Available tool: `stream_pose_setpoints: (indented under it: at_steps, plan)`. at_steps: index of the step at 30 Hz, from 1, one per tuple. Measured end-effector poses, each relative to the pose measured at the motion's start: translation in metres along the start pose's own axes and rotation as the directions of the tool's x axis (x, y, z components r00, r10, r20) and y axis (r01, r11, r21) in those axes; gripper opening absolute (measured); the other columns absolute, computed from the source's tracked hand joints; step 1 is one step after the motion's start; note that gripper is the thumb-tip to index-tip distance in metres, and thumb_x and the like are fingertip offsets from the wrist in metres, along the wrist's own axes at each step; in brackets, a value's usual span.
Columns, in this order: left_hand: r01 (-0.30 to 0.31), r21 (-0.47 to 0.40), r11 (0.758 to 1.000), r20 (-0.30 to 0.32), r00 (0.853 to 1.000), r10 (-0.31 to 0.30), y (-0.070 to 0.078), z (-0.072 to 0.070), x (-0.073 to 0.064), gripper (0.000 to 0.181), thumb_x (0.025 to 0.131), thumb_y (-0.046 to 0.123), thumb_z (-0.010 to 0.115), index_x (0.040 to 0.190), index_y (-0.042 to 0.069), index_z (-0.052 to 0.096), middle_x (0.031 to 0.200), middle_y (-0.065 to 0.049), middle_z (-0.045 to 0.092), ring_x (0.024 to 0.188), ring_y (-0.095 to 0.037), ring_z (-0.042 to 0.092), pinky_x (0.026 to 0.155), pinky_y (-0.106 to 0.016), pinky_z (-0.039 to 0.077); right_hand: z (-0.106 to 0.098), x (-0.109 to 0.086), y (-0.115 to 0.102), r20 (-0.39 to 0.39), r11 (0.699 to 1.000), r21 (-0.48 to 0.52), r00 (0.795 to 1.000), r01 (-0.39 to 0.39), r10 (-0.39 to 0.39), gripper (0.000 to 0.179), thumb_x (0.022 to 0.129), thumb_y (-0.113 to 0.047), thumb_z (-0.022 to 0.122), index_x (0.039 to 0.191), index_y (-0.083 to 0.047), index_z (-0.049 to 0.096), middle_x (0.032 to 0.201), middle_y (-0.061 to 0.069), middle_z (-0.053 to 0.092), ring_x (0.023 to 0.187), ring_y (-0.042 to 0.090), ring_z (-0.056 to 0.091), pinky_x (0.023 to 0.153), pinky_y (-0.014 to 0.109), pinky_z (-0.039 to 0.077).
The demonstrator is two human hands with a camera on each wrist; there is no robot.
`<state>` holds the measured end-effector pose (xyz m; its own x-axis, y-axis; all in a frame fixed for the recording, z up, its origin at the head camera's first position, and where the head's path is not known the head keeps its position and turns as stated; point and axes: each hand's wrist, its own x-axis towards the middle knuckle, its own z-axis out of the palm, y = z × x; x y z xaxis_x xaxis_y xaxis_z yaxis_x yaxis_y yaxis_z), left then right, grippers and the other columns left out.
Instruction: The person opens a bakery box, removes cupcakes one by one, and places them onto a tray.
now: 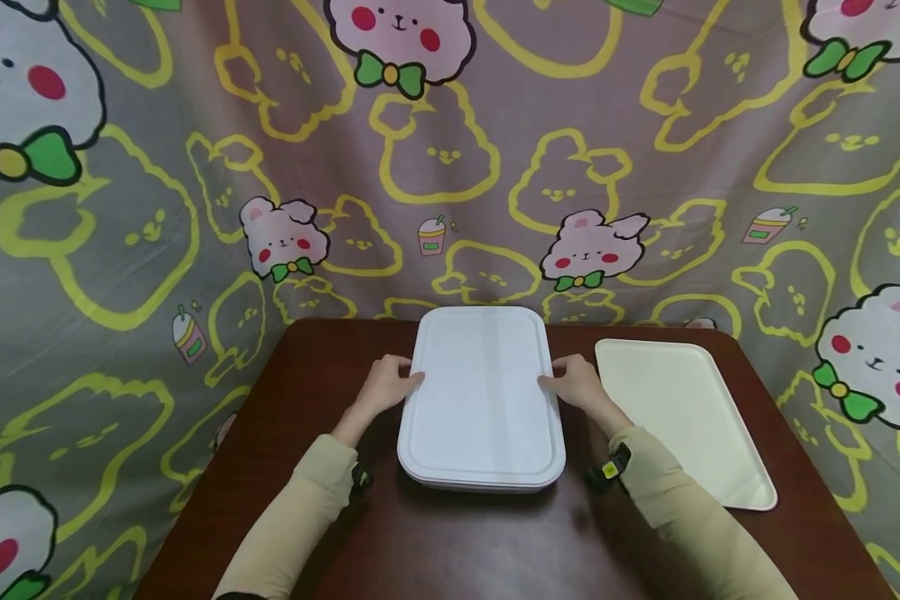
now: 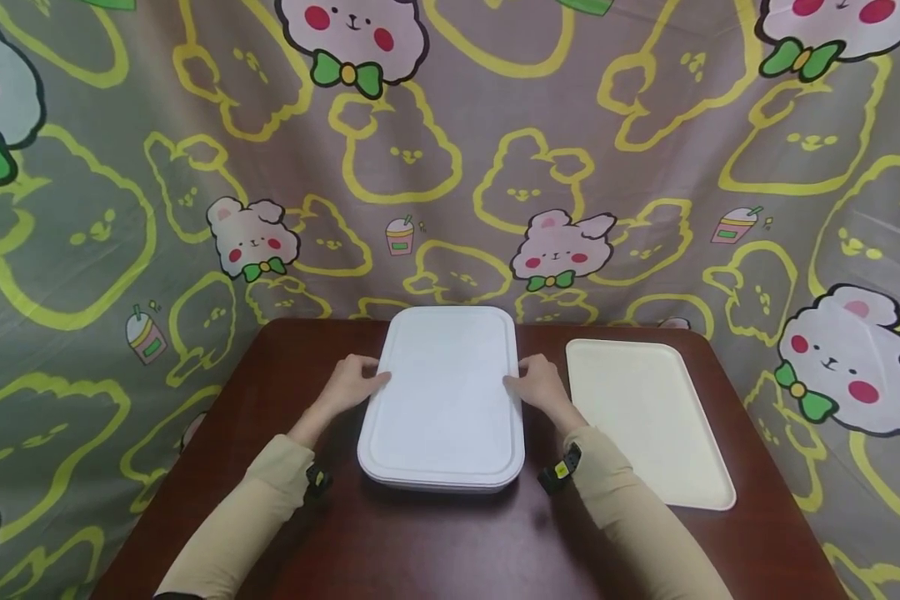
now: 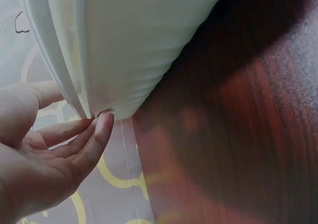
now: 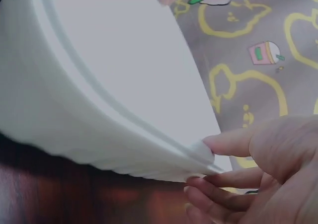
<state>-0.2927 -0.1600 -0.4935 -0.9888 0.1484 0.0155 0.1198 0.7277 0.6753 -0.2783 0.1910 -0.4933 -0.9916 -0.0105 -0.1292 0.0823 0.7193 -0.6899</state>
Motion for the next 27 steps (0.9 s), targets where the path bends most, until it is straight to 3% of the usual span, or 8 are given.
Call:
stream_pose_setpoints:
  at_steps: [3,6,10,13,17,21,27]
  plan:
    - [0.011,-0.017,1.0,-0.017,1.0,-0.011,0.002,-0.001,-0.003,0.04,0.104,0.018,0.073,0.132,-0.01,0.073,0.105,-0.026,0.08,0.073,-0.022,0.071,0.066,-0.029,0.057,0.0,-0.002,0.0,-0.018,1.0,0.025,1.0,-0.019,0.019,0.048,0.101,-0.017,0.074,0.135,0.015,0.068,0.135,0.037,0.07,0.115,0.046,0.076,0.094,0.051,0.066]
    - [0.012,-0.055,0.998,-0.051,0.999,-0.015,0.005,-0.002,-0.006,0.039,0.103,0.016,0.073,0.132,-0.01,0.074,0.093,-0.023,0.077,0.065,-0.019,0.064,0.06,-0.024,0.05,-0.002,-0.006,0.0,-0.038,0.996,0.078,0.999,-0.033,0.036,0.048,0.101,-0.017,0.074,0.137,0.014,0.068,0.138,0.036,0.07,0.119,0.047,0.075,0.096,0.051,0.065]
    - [-0.001,-0.096,0.995,-0.103,0.995,-0.009,0.009,-0.006,-0.007,0.037,0.102,0.015,0.075,0.13,-0.01,0.075,0.101,-0.024,0.079,0.077,-0.023,0.071,0.064,-0.025,0.054,-0.011,-0.013,-0.004,-0.054,0.983,0.182,0.998,-0.029,0.039,0.049,0.102,-0.017,0.074,0.141,0.011,0.068,0.14,0.034,0.07,0.118,0.045,0.075,0.096,0.049,0.065]
    - [0.021,-0.168,0.985,-0.083,0.996,-0.036,0.008,-0.011,-0.007,0.039,0.102,0.014,0.076,0.133,-0.009,0.074,0.107,-0.026,0.08,0.082,-0.024,0.075,0.07,-0.031,0.061,-0.019,-0.017,-0.006,-0.018,0.962,0.271,1.0,0.0,0.005,0.052,0.104,-0.016,0.072,0.148,0.01,0.063,0.141,0.034,0.069,0.107,0.036,0.078,0.093,0.047,0.066]
    - [0.097,-0.347,0.933,0.034,0.995,-0.091,0.004,-0.019,-0.008,0.046,0.103,0.01,0.074,0.144,-0.009,0.066,0.108,-0.027,0.079,0.077,-0.017,0.076,0.078,-0.039,0.069,-0.028,-0.02,-0.003,0.11,0.921,0.39,0.993,0.004,-0.05,0.063,0.105,-0.011,0.07,0.16,0.01,0.047,0.14,0.037,0.068,0.092,0.016,0.077,0.09,0.041,0.068]
    - [0.157,-0.459,0.875,0.143,0.985,-0.102,-0.001,-0.025,-0.007,0.056,0.103,0.009,0.074,0.153,-0.008,0.058,0.115,-0.028,0.079,0.079,-0.012,0.077,0.082,-0.036,0.07,-0.033,-0.021,0.004,0.209,0.88,0.475,0.974,-0.026,-0.084,0.075,0.106,-0.006,0.069,0.169,0.005,0.032,0.141,0.037,0.067,0.093,0.006,0.075,0.089,0.033,0.068]
    - [0.183,-0.538,0.823,0.185,0.978,-0.097,-0.007,-0.031,-0.004,0.06,0.102,0.01,0.077,0.157,-0.006,0.055,0.117,-0.022,0.082,0.083,-0.009,0.078,0.085,-0.031,0.068,-0.035,-0.018,0.008,0.234,0.819,0.57,0.969,-0.071,-0.079,0.076,0.108,-0.005,0.067,0.172,0.0,0.028,0.128,0.019,0.076,0.095,0.004,0.076,0.09,0.027,0.067]
